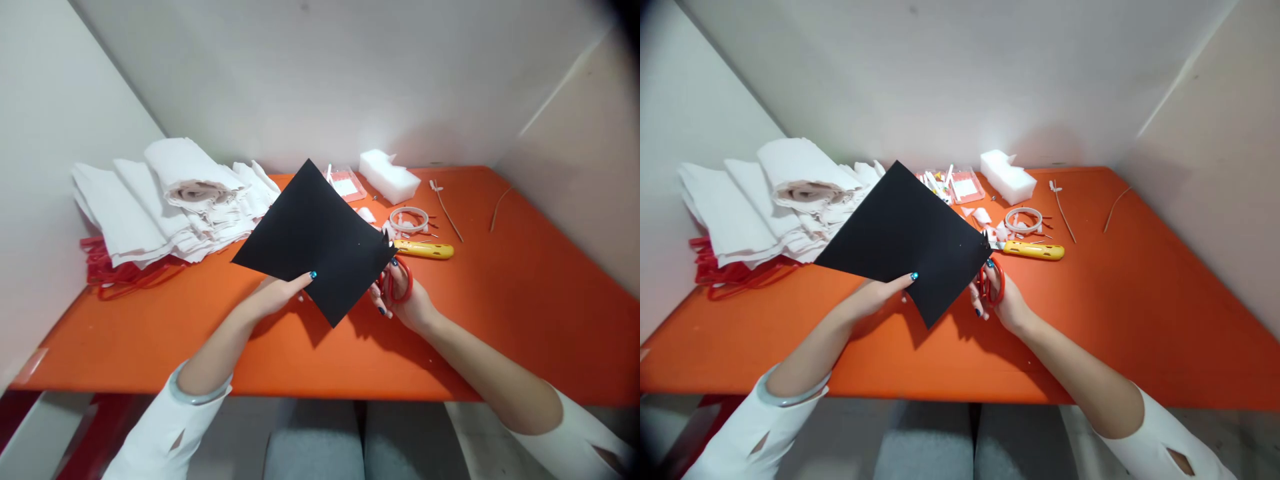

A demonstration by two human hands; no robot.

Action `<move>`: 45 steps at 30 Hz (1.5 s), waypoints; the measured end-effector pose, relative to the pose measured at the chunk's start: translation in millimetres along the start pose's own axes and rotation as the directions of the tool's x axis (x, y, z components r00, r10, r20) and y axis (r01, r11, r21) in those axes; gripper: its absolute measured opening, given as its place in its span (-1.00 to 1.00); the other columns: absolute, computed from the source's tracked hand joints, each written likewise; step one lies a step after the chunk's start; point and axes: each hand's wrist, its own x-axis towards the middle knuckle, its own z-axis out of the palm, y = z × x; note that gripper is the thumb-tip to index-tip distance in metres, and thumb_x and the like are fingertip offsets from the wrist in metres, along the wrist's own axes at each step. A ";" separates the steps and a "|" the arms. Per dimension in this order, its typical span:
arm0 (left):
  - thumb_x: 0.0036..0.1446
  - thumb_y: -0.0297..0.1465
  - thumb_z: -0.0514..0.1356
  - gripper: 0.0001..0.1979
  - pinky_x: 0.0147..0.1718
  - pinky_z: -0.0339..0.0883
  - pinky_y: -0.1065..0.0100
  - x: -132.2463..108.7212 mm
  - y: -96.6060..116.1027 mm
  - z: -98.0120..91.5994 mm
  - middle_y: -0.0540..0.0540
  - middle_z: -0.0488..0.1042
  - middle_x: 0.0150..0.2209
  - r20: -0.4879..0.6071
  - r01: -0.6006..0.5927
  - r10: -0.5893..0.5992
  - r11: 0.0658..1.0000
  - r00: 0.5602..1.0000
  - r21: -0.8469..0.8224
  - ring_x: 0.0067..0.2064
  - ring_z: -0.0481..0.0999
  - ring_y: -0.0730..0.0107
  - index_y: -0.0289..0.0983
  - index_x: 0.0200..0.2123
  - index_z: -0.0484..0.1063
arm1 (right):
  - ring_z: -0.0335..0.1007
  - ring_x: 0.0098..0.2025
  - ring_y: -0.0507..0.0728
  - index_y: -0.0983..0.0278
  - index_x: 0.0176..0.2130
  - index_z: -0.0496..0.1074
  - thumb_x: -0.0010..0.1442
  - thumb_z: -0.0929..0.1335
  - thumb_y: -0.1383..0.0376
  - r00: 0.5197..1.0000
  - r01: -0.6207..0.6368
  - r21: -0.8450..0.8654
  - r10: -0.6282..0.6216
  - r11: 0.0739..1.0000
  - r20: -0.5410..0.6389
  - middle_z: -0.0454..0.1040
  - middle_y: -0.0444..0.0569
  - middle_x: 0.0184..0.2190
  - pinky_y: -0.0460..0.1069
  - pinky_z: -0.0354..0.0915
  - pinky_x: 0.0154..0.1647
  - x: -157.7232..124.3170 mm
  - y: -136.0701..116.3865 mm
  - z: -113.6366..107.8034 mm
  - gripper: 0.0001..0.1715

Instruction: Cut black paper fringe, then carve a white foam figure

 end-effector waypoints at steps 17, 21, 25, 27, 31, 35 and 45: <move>0.12 0.00 0.09 -0.44 -0.24 0.31 0.28 6.1 2.2 -13.8 -0.13 0.46 -0.64 0.265 -0.054 -0.012 0.969 0.964 0.242 -0.48 0.47 0.30 -0.27 -0.72 0.43 | 0.16 -0.72 -0.05 0.26 -0.42 0.25 0.25 0.19 -0.05 0.999 0.031 -0.074 -0.028 0.997 0.038 0.26 -0.17 -0.60 -0.16 0.00 -0.83 4.2 4.7 -11.6 -0.54; 0.12 0.00 0.09 -0.44 -0.24 0.31 0.28 5.2 2.7 -12.8 -0.13 0.47 -0.64 0.279 -0.041 -0.030 0.968 0.960 0.247 -0.48 0.47 0.31 -0.26 -0.72 0.43 | 0.13 -0.75 -0.07 0.27 -0.42 0.24 0.25 0.19 -0.06 0.998 0.051 -0.080 -0.049 0.995 0.032 0.25 -0.20 -0.60 -0.16 0.00 -0.84 3.5 3.6 -8.0 -0.53; 0.12 0.02 0.08 -0.43 -0.24 0.32 0.29 5.9 0.6 -13.2 -0.14 0.49 -0.62 0.263 -0.033 -0.036 0.967 0.964 0.252 -0.47 0.47 0.29 -0.26 -0.72 0.44 | 0.14 -0.75 -0.07 0.27 -0.40 0.24 0.25 0.19 -0.06 1.000 0.013 -0.059 -0.012 0.998 0.027 0.25 -0.20 -0.59 -0.18 0.01 -0.84 1.9 0.3 -4.9 -0.53; 0.12 0.02 0.09 -0.43 -0.24 0.33 0.29 6.4 0.2 -15.0 -0.14 0.50 -0.61 0.224 -0.029 -0.029 0.967 0.974 0.251 -0.45 0.48 0.28 -0.26 -0.71 0.44 | 0.15 -0.73 -0.06 0.26 -0.39 0.24 0.23 0.19 -0.07 0.999 0.002 -0.048 0.000 0.999 0.038 0.25 -0.19 -0.58 -0.18 0.01 -0.85 1.3 -1.6 -3.8 -0.54; 0.11 -0.01 0.12 -0.47 -0.24 0.36 0.28 8.8 1.4 -20.8 -0.11 0.47 -0.64 0.175 -0.110 0.071 0.968 0.982 0.226 -0.47 0.49 0.29 -0.25 -0.72 0.42 | 0.17 -0.71 -0.04 0.24 -0.34 0.24 0.19 0.21 -0.09 0.999 0.012 -0.029 -0.011 1.000 0.031 0.25 -0.19 -0.57 -0.18 0.02 -0.86 1.4 -5.3 -3.3 -0.55; -0.04 -0.05 0.27 -0.61 -0.38 0.42 0.28 14.2 2.0 -23.1 -0.08 0.51 -0.58 0.060 -0.158 0.149 0.968 0.987 0.193 -0.48 0.50 0.25 -0.26 -0.61 0.46 | 0.16 -0.72 -0.04 0.25 -0.35 0.25 0.17 0.23 -0.13 0.998 0.056 0.005 -0.056 0.998 0.014 0.26 -0.19 -0.59 -0.16 -0.01 -0.84 2.3 -13.2 -6.4 -0.51; -0.08 -0.19 0.36 -0.46 -0.43 0.45 0.43 42.5 -4.7 -28.9 -0.08 0.56 -0.24 -0.400 -0.505 0.445 0.861 0.801 -0.054 -0.35 0.55 0.38 -0.24 -0.04 0.34 | -0.16 -0.79 -0.11 0.29 -0.30 0.34 0.13 0.18 -0.28 0.958 -0.071 0.099 0.041 0.993 0.284 0.11 -0.27 -0.71 -0.17 -0.22 -0.83 -5.0 -50.5 -27.5 -0.31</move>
